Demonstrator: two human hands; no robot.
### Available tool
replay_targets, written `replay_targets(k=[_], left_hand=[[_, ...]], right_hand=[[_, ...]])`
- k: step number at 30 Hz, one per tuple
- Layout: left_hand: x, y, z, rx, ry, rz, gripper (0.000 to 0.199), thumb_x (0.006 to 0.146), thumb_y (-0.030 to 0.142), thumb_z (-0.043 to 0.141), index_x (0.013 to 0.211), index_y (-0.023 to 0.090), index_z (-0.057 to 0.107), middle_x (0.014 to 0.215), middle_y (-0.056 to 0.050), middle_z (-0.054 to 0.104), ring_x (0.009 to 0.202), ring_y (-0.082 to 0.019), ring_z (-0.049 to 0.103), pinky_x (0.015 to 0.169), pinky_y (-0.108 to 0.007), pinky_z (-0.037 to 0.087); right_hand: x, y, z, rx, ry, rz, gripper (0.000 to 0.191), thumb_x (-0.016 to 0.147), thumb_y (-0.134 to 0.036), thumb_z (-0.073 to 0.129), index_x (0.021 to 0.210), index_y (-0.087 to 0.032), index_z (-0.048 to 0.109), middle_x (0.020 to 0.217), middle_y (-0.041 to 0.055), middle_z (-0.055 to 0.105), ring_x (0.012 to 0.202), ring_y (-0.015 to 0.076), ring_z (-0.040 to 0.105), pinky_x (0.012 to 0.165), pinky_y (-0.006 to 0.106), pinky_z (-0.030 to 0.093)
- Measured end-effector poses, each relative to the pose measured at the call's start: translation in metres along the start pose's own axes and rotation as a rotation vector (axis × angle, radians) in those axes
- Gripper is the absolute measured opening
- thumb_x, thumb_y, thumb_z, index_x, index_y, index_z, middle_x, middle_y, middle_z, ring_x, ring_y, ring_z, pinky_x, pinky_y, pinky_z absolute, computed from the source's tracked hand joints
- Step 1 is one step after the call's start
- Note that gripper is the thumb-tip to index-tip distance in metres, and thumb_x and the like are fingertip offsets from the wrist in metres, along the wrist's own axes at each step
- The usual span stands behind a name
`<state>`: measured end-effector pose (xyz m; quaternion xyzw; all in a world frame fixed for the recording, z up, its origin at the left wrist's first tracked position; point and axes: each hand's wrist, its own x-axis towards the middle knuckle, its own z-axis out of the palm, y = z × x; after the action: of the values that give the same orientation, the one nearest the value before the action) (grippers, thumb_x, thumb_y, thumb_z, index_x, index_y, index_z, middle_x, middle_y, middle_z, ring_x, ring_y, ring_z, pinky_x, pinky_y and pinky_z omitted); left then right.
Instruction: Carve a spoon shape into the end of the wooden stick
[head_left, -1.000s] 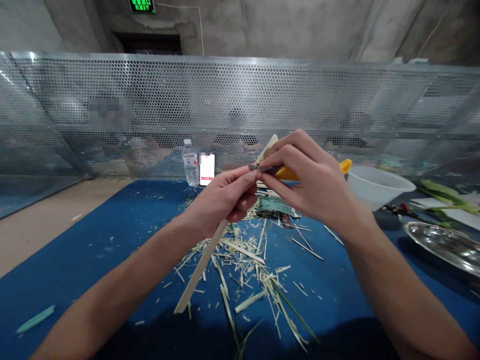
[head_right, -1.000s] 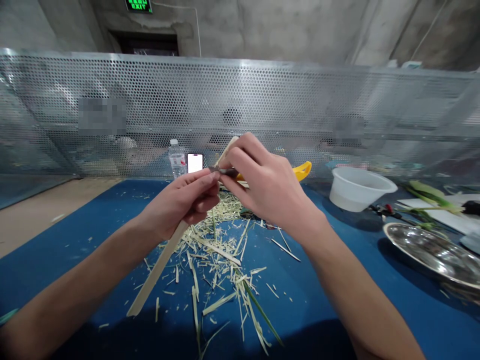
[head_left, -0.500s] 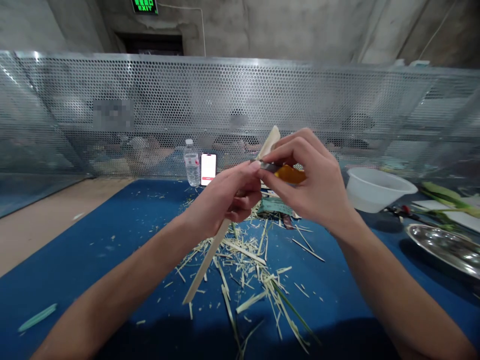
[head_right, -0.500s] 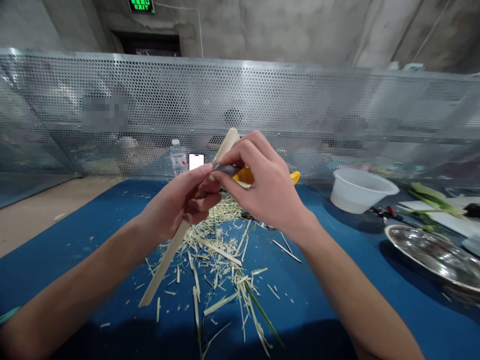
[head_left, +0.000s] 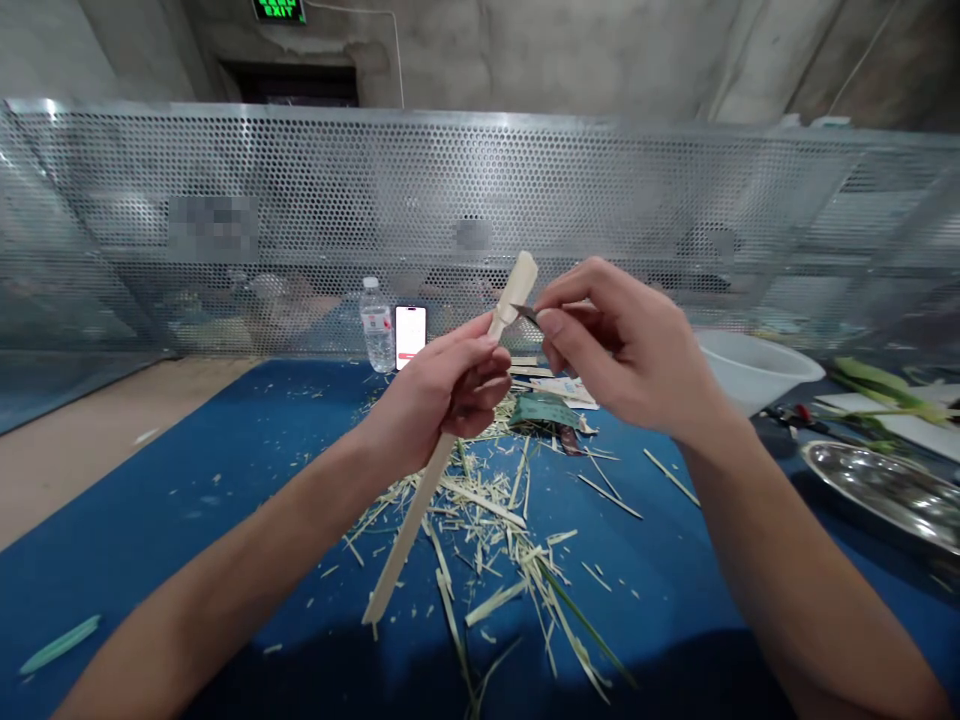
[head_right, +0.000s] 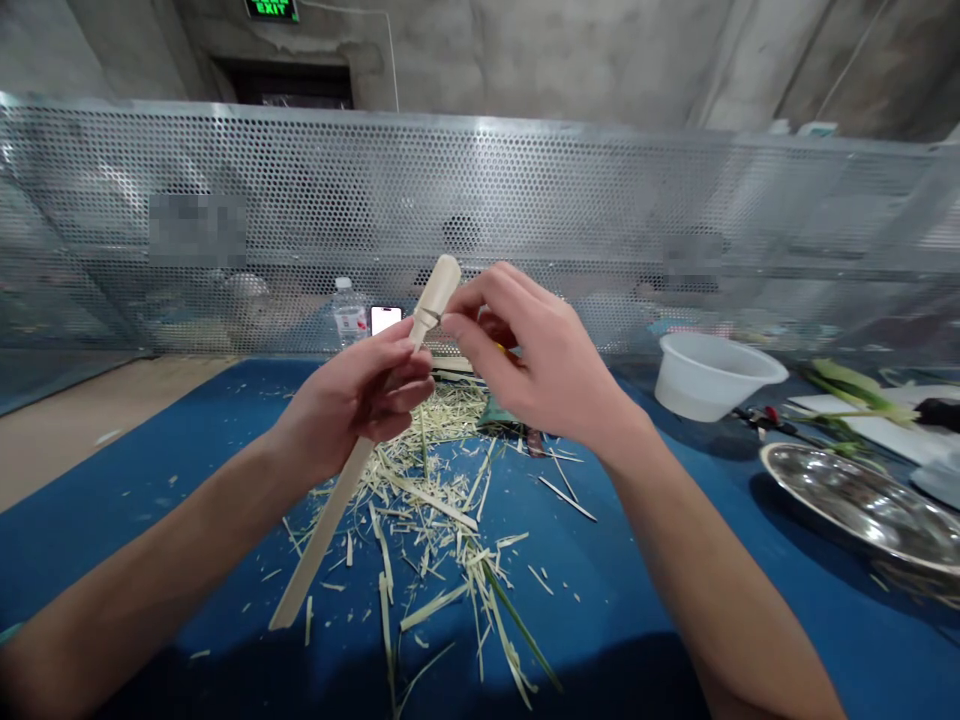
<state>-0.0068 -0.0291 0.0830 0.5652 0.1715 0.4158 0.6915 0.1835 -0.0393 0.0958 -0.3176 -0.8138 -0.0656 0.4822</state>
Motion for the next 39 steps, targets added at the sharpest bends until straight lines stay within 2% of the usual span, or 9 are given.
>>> replay_targets(k=[5, 12, 16, 25, 33, 39], left_hand=[[0.000, -0.005, -0.001, 0.032, -0.038, -0.002, 0.008, 0.095, 0.027, 0.054, 0.090, 0.021, 0.057, 0.071, 0.005, 0.025, 0.052, -0.006, 0.021, 0.039, -0.014, 0.016], [-0.002, -0.005, 0.001, 0.086, 0.009, 0.002, 0.011, 0.097, 0.024, 0.048, 0.095, 0.021, 0.058, 0.071, 0.004, 0.023, 0.053, -0.007, 0.021, 0.040, -0.014, 0.019], [-0.002, -0.004, 0.002, 0.106, 0.024, -0.009, 0.012, 0.098, 0.023, 0.045, 0.090, 0.020, 0.055, 0.071, 0.004, 0.024, 0.053, -0.008, 0.022, 0.040, -0.015, 0.018], [-0.004, -0.006, 0.004, 0.267, 0.051, 0.054, 0.020, 0.101, 0.024, 0.041, 0.081, 0.021, 0.044, 0.064, 0.005, 0.028, 0.052, -0.008, 0.018, 0.043, -0.018, 0.020], [-0.002, -0.008, 0.005, 0.328, 0.099, 0.065, 0.020, 0.101, 0.025, 0.042, 0.082, 0.019, 0.049, 0.061, 0.006, 0.029, 0.049, -0.007, 0.020, 0.043, -0.018, 0.021], [0.000, -0.009, 0.004, 0.192, 0.074, 0.022, 0.019, 0.098, 0.025, 0.046, 0.080, 0.020, 0.049, 0.064, 0.005, 0.025, 0.050, -0.008, 0.016, 0.041, -0.018, 0.015]], right_hand=[[0.000, 0.001, 0.003, -0.059, -0.018, -0.017, 0.013, 0.098, -0.029, 0.050, 0.095, -0.020, 0.059, 0.082, 0.0017, 0.064, 0.065, 0.0107, 0.056, 0.062, 0.027, 0.046], [0.000, -0.004, 0.006, -0.081, -0.024, -0.026, 0.012, 0.098, -0.026, 0.050, 0.089, -0.020, 0.056, 0.080, 0.0015, 0.061, 0.067, 0.0112, 0.055, 0.063, 0.028, 0.044], [0.000, -0.005, 0.006, -0.082, -0.012, -0.036, 0.012, 0.098, -0.025, 0.051, 0.088, -0.021, 0.055, 0.080, 0.0014, 0.058, 0.066, 0.0114, 0.053, 0.063, 0.028, 0.043], [0.002, -0.003, 0.018, -0.200, 0.042, -0.168, 0.011, 0.097, -0.019, 0.050, 0.087, -0.022, 0.053, 0.085, 0.0026, 0.055, 0.070, 0.0133, 0.050, 0.065, 0.030, 0.043], [0.002, -0.006, 0.017, -0.140, 0.013, -0.111, 0.012, 0.097, -0.019, 0.051, 0.086, -0.022, 0.052, 0.086, 0.0019, 0.056, 0.072, 0.0127, 0.051, 0.066, 0.030, 0.044], [0.003, -0.005, 0.017, 0.140, 0.038, 0.083, 0.015, 0.098, -0.026, 0.051, 0.083, -0.024, 0.050, 0.075, -0.0017, 0.054, 0.062, 0.0106, 0.049, 0.058, 0.028, 0.043]])
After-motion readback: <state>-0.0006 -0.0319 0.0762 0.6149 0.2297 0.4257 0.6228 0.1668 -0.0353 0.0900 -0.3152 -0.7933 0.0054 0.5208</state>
